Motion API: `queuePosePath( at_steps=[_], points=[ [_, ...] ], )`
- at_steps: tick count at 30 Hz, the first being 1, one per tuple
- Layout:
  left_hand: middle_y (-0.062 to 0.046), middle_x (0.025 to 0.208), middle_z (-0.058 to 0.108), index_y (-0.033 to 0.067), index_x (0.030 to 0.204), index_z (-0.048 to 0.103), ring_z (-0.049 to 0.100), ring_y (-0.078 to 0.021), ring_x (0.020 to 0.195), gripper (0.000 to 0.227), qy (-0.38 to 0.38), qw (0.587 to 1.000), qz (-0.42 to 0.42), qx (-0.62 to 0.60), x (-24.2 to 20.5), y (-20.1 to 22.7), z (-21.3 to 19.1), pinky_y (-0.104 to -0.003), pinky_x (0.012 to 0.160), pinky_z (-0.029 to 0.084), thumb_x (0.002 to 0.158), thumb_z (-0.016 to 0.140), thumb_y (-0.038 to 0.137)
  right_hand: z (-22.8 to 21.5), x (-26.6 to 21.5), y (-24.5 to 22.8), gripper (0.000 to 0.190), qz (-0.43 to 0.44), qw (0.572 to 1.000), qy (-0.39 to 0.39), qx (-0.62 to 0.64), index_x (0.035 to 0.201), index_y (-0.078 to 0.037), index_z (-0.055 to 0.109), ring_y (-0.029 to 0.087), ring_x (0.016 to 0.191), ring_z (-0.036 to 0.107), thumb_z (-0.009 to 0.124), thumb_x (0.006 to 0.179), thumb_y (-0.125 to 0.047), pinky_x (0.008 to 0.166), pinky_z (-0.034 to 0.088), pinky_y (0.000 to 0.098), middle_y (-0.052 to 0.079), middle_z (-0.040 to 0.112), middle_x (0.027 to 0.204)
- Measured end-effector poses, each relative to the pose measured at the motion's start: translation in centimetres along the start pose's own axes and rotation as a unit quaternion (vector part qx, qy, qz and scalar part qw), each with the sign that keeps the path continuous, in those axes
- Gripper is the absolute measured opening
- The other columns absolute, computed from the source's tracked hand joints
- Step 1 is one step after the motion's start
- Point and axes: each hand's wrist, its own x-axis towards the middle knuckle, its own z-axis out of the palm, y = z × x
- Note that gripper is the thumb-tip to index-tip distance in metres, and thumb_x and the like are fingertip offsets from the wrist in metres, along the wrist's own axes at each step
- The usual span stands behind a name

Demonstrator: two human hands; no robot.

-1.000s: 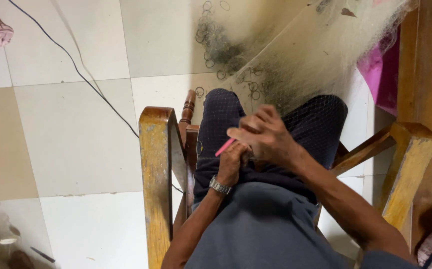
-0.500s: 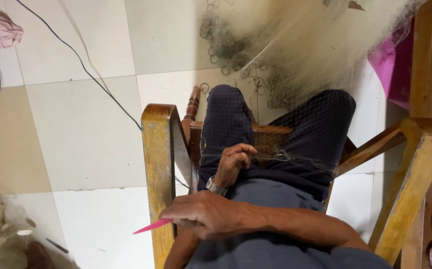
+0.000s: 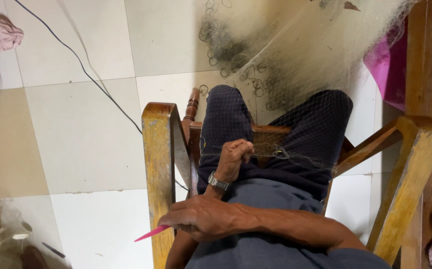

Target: Repairing a fishing net using a netting needle and scissors

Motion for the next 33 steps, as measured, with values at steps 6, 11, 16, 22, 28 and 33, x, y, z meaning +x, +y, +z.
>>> queuePosePath(
  at_steps=[6,11,16,22,28,33],
  points=[
    [-0.001,0.050,0.046,0.0046,0.064,0.058,0.038,-0.0095,0.044,0.027,-0.002,1.000,0.004,-0.009,0.0,0.0,0.1,-0.022,0.045,0.031,0.088,0.053,0.015,-0.3,0.0,0.1,0.031,-0.005,0.995,0.012,-0.101,0.114,-0.012,0.052,0.030,0.062,0.055,0.046,0.086,0.000,0.040,0.036,0.0391,0.009,0.052,0.082],
    [-0.006,0.054,0.045,-0.0019,0.082,0.061,0.045,-0.0143,0.044,0.022,0.007,0.995,-0.017,-0.096,0.2,-2.8,-0.6,-0.024,0.041,0.036,0.088,0.051,0.016,-2.5,1.2,1.3,0.026,-0.135,0.958,0.076,-0.241,0.108,-0.013,0.057,0.018,0.062,0.049,0.048,0.088,0.000,0.056,0.040,0.0319,0.006,0.052,0.078],
    [-0.013,0.050,0.042,-0.0088,0.094,0.059,0.047,-0.0203,0.040,0.017,0.023,0.990,0.002,-0.136,0.8,-5.0,-1.4,-0.028,0.039,0.040,0.080,0.055,0.001,-3.9,3.2,0.3,0.019,-0.145,0.904,0.141,-0.378,0.096,-0.016,0.059,0.019,0.059,0.051,0.048,0.088,-0.003,0.054,0.038,0.0316,0.005,0.051,0.075],
    [-0.011,0.048,0.043,-0.0072,0.092,0.056,0.046,-0.0168,0.040,0.015,0.037,0.993,0.021,-0.107,0.3,-3.1,-0.6,-0.025,0.039,0.036,0.079,0.054,0.000,-2.5,4.0,1.1,0.008,-0.060,0.891,0.136,-0.429,0.085,-0.010,0.055,0.019,0.053,0.053,0.051,0.083,-0.003,0.049,0.035,0.0306,0.007,0.055,0.069],
    [-0.010,0.048,0.049,-0.0035,0.087,0.062,0.048,-0.0146,0.040,0.012,0.054,0.996,0.066,-0.023,0.2,-2.3,-0.2,-0.024,0.041,0.037,0.076,0.064,0.001,-1.4,4.1,1.5,0.004,-0.060,0.869,0.136,-0.471,0.075,-0.005,0.055,0.027,0.058,0.051,0.058,0.073,-0.006,0.050,0.033,0.0372,0.012,0.050,0.068],
    [-0.008,0.042,0.043,0.0004,0.081,0.064,0.044,-0.0130,0.035,0.011,0.118,0.990,0.038,-0.062,0.5,-3.7,0.1,-0.022,0.038,0.035,0.085,0.061,0.009,-2.8,3.4,0.1,0.005,-0.028,0.877,0.016,-0.480,0.080,-0.010,0.061,0.025,0.070,0.054,0.060,0.076,-0.011,0.061,0.037,0.0365,0.008,0.057,0.073]
  ],
)
